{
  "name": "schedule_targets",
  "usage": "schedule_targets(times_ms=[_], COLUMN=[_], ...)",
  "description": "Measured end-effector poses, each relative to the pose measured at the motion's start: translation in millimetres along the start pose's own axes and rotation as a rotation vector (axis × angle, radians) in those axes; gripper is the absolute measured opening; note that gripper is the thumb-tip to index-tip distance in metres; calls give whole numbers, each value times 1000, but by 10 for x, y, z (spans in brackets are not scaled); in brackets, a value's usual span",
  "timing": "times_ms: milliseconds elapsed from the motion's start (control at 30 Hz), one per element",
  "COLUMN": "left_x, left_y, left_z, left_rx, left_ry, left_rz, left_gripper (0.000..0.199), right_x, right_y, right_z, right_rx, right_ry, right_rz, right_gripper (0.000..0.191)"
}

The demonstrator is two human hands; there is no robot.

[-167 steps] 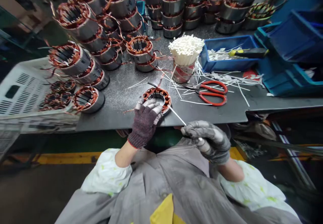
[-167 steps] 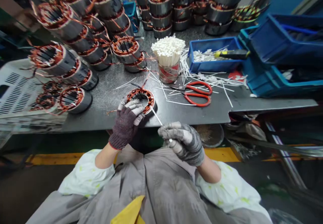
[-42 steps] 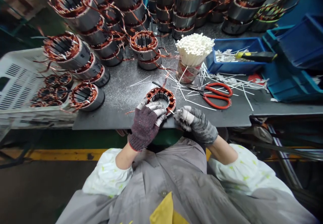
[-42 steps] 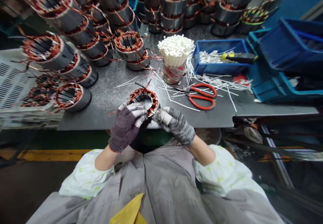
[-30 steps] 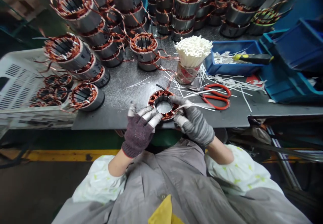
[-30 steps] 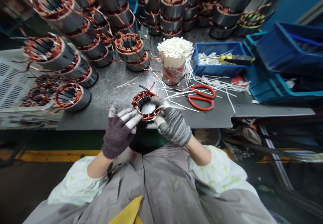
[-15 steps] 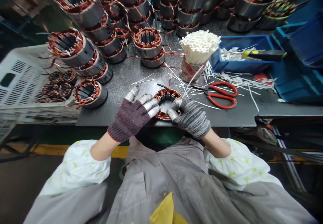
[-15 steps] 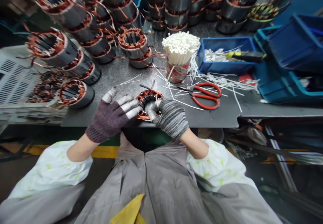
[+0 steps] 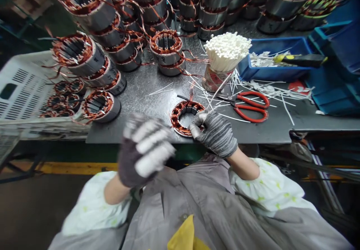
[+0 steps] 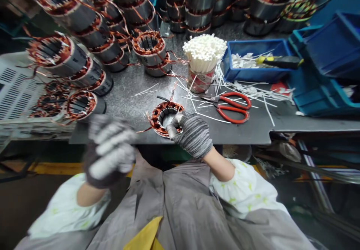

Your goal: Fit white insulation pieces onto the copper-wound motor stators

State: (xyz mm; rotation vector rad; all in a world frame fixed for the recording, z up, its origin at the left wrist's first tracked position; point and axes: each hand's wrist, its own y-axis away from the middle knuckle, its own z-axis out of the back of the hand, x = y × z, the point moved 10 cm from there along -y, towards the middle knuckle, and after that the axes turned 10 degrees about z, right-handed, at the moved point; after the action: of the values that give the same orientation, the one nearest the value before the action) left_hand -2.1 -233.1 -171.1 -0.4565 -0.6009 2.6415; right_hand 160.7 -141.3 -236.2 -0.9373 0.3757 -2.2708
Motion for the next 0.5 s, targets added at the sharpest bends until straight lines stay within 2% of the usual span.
schedule_targets(times_ms=[33,67,133,200,300,367,400,433,500], left_x=[-159,-212,-168,-53,75,71,37,-16,-151], left_y=[30,20,-63,-159,-245,-252,-241,-224,-179], left_z=[-126,-285,-548,-759,-752,-679,-651,-630,-596], left_rx=[-1,7,4,72,41,-25,-61,-96,-170], left_ry=[7,-5,48,116,159,117,75,23,-87], left_rz=[-92,-114,-132,-179,-253,-234,-201,-157,-61], left_gripper=[36,32,28,32,38,37,36,34,33], right_x=[-10,-15,-18,-20,-73,-187,-304,-470,-889], right_y=[-7,-24,-89,-188,-325,-385,-428,-483,-562], right_z=[-8,-18,-39,-54,-89,-31,46,161,497], right_rx=[-2,1,18,58,216,286,257,168,-158], right_ry=[-23,-48,-105,-187,-437,-631,-688,-698,-588], right_rz=[15,35,83,142,216,207,163,92,-110], right_gripper=[20,19,16,13,14,21,27,32,33])
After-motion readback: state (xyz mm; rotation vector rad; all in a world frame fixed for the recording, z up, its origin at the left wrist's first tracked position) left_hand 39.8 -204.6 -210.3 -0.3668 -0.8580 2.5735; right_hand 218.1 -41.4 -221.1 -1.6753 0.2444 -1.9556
